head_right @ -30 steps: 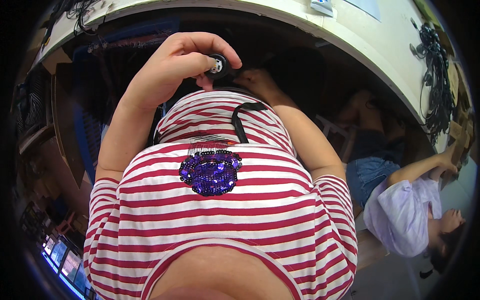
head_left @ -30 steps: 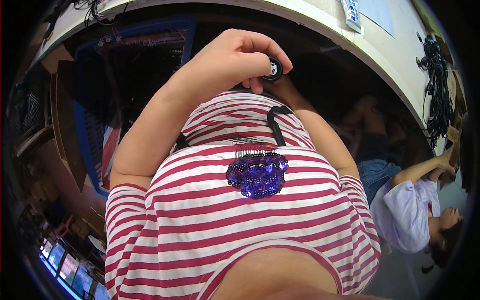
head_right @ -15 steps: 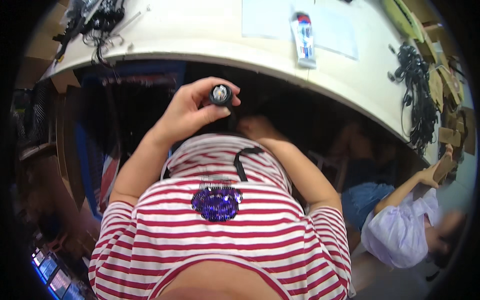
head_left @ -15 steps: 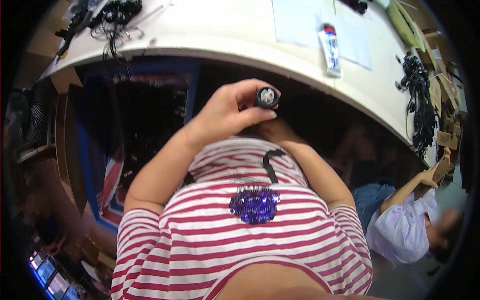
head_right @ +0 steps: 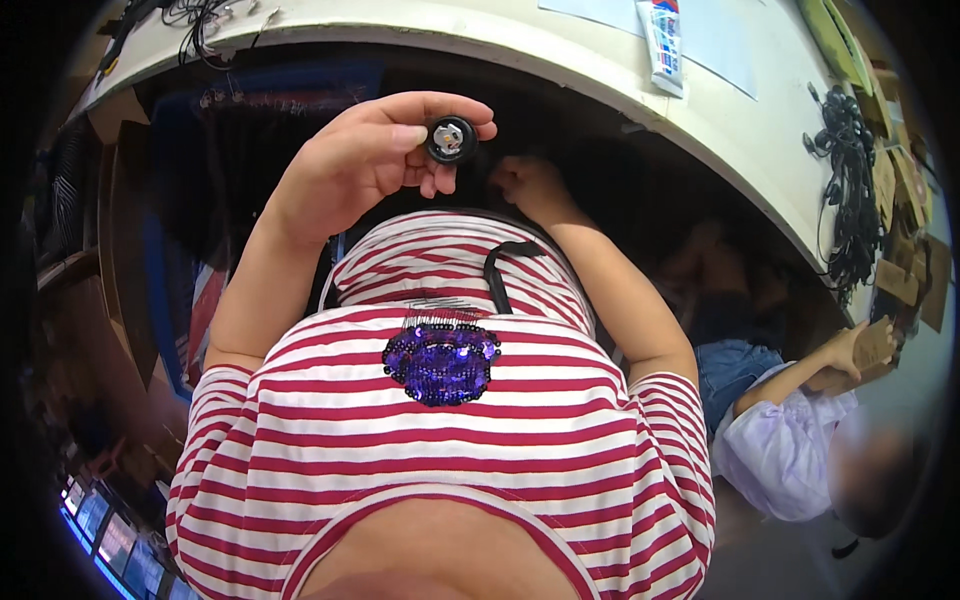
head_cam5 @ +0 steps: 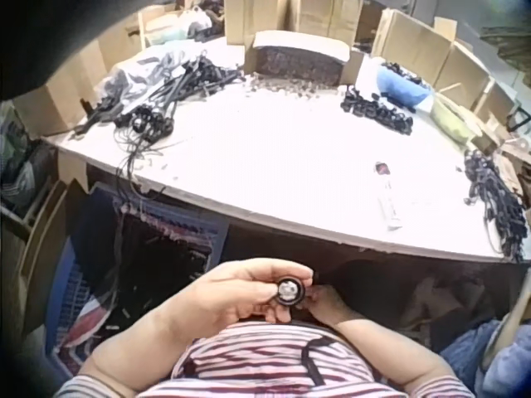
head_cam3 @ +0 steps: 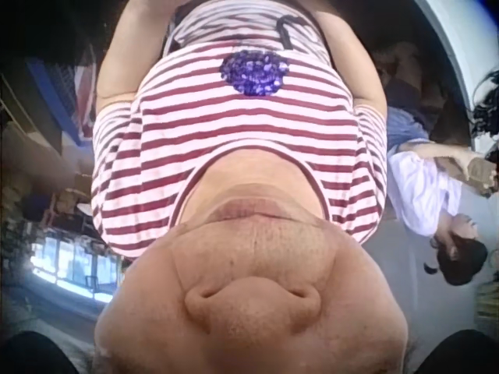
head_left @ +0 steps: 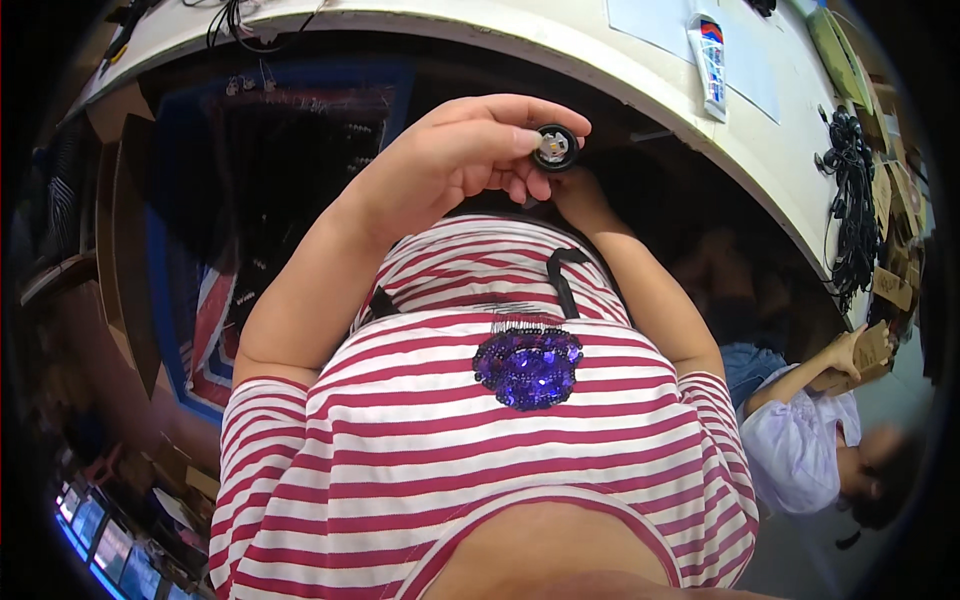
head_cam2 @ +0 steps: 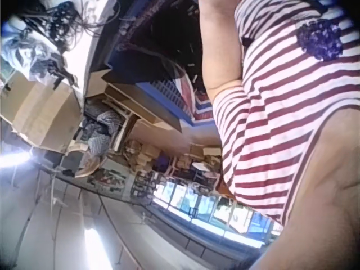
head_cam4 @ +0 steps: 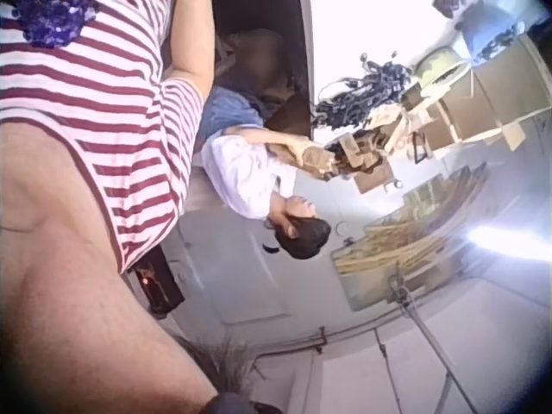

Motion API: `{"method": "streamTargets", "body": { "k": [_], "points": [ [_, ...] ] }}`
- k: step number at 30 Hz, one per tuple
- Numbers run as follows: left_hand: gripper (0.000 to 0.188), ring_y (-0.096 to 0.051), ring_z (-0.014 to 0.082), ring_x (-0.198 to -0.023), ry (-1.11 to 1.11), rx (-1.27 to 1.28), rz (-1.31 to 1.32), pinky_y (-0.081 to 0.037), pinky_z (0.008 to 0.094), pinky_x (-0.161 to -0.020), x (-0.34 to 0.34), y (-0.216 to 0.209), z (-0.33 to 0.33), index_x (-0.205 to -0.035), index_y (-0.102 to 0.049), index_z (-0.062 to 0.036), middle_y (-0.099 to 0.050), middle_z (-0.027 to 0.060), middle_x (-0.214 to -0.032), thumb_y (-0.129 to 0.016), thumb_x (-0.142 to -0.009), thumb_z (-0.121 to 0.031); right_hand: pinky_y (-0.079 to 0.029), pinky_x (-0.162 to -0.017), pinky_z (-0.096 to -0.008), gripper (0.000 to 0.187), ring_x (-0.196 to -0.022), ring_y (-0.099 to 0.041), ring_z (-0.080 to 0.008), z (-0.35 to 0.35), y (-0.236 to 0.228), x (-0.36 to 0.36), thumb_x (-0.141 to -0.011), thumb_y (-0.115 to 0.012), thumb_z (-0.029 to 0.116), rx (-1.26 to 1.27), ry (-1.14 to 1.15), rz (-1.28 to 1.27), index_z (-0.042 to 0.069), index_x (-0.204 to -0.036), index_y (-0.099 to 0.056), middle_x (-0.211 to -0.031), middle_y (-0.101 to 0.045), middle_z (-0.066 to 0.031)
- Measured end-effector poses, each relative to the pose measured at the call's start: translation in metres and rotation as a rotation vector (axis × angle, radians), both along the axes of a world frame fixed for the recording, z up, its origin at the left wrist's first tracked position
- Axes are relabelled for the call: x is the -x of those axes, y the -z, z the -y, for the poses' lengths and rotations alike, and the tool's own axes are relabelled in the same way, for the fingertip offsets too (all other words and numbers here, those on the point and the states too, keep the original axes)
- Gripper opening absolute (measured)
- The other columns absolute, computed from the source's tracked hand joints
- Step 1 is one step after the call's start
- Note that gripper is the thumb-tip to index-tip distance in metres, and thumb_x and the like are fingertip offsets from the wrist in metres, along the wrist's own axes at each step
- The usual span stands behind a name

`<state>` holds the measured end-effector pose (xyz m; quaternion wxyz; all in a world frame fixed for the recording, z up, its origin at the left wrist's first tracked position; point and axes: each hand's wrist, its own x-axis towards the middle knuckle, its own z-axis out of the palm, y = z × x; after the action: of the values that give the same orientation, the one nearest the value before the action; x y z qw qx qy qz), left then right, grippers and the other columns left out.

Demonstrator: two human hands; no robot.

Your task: The person assembles small electronic components at a workbench. They insert a small LED into a black cylindrical housing, apply glue from a tube to secure it, and then attach a clear plastic lens cover. The process is repeated for multiple units.

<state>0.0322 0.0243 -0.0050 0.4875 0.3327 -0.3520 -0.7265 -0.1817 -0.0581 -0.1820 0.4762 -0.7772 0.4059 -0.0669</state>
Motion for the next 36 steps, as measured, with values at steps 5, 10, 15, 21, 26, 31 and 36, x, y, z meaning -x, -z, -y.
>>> {"method": "streamTargets", "body": {
  "k": [5, 10, 15, 21, 26, 31, 36],
  "points": [
    [0.042, -0.056, 0.0112, -0.075, -0.028, -0.013, 0.045, -0.047, 0.0245, -0.073, 0.001, 0.003, -0.001, -0.114, -0.053, 0.0049, -0.058, 0.0115, -0.106, -0.052, -0.082, -0.022, -0.047, -0.061, -0.0319, 0.016, -0.059, -0.062, -0.0204, 0.0, -0.006, -0.003, -0.081, -0.056, 0.021, 0.104, -0.004, -0.034, 0.007, -0.082, -0.065, -0.064, -0.061, -0.0106],
    [0.032, -0.056, 0.0091, -0.071, -0.015, -0.033, 0.13, -0.048, 0.022, -0.069, 0.002, 0.003, 0.001, -0.107, -0.058, 0.0032, -0.06, 0.0089, -0.098, -0.053, -0.082, -0.016, -0.048, -0.064, -0.0328, 0.018, -0.063, -0.063, -0.0218, 0.004, -0.003, -0.001, -0.081, -0.057, 0.024, 0.083, 0.043, -0.068, 0.008, -0.083, -0.065, -0.071, -0.063, -0.0117],
    [0.028, -0.056, 0.008, -0.069, -0.029, -0.049, 0.195, -0.047, 0.0206, -0.066, 0.004, 0.003, 0.0, -0.104, -0.06, 0.0025, -0.061, 0.0073, -0.093, -0.053, -0.082, -0.014, -0.047, -0.065, -0.0327, 0.018, -0.066, -0.063, -0.0235, 0.002, 0.0, 0.0, -0.08, -0.058, 0.024, -0.023, 0.073, -0.071, 0.008, -0.084, -0.065, -0.072, -0.063, -0.0115],
    [0.027, -0.058, 0.0071, -0.066, -0.037, -0.029, 0.339, -0.046, 0.0187, -0.062, 0.011, 0.0, 0.001, -0.102, -0.061, 0.0008, -0.062, 0.0054, -0.092, -0.052, -0.08, -0.011, -0.047, -0.064, -0.0323, 0.019, -0.066, -0.063, -0.0216, 0.002, 0.011, -0.002, -0.079, -0.06, 0.024, -0.051, 0.075, -0.074, 0.008, -0.086, -0.066, -0.072, -0.063, -0.0112],
    [0.03, -0.058, 0.0079, -0.066, -0.036, -0.032, 0.402, -0.047, 0.0195, -0.062, 0.019, 0.0, 0.004, -0.104, -0.061, 0.0016, -0.063, 0.007, -0.094, -0.05, -0.079, -0.009, -0.046, -0.069, -0.0324, 0.02, -0.071, -0.063, -0.0202, 0.012, 0.061, 0.0, -0.078, -0.061, 0.022, -0.228, 0.053, -0.006, 0.007, -0.088, -0.067, -0.074, -0.065, -0.0098],
    [0.038, -0.059, 0.01, -0.07, -0.022, -0.047, 0.186, -0.048, 0.0212, -0.067, 0.012, 0.002, 0.007, -0.112, -0.056, 0.0044, -0.061, 0.0093, -0.1, -0.045, -0.078, -0.006, -0.046, -0.072, -0.033, 0.018, -0.076, -0.063, -0.0206, 0.009, 0.065, -0.005, -0.077, -0.062, 0.021, -0.285, 0.077, 0.063, 0.006, -0.087, -0.067, -0.079, -0.066, -0.0097],
    [0.037, -0.055, 0.0056, -0.075, -0.02, 0.07, 0.337, -0.047, 0.0188, -0.067, 0.016, 0.007, 0.005, -0.114, -0.056, 0.0001, -0.06, 0.0046, -0.102, -0.06, -0.079, -0.006, -0.045, -0.077, -0.0354, 0.021, -0.083, -0.062, -0.025, 0.005, 0.08, 0.001, -0.079, -0.06, 0.024, -0.298, 0.015, 0.059, 0.007, -0.091, -0.066, -0.087, -0.065, -0.0126]
  ]
}}
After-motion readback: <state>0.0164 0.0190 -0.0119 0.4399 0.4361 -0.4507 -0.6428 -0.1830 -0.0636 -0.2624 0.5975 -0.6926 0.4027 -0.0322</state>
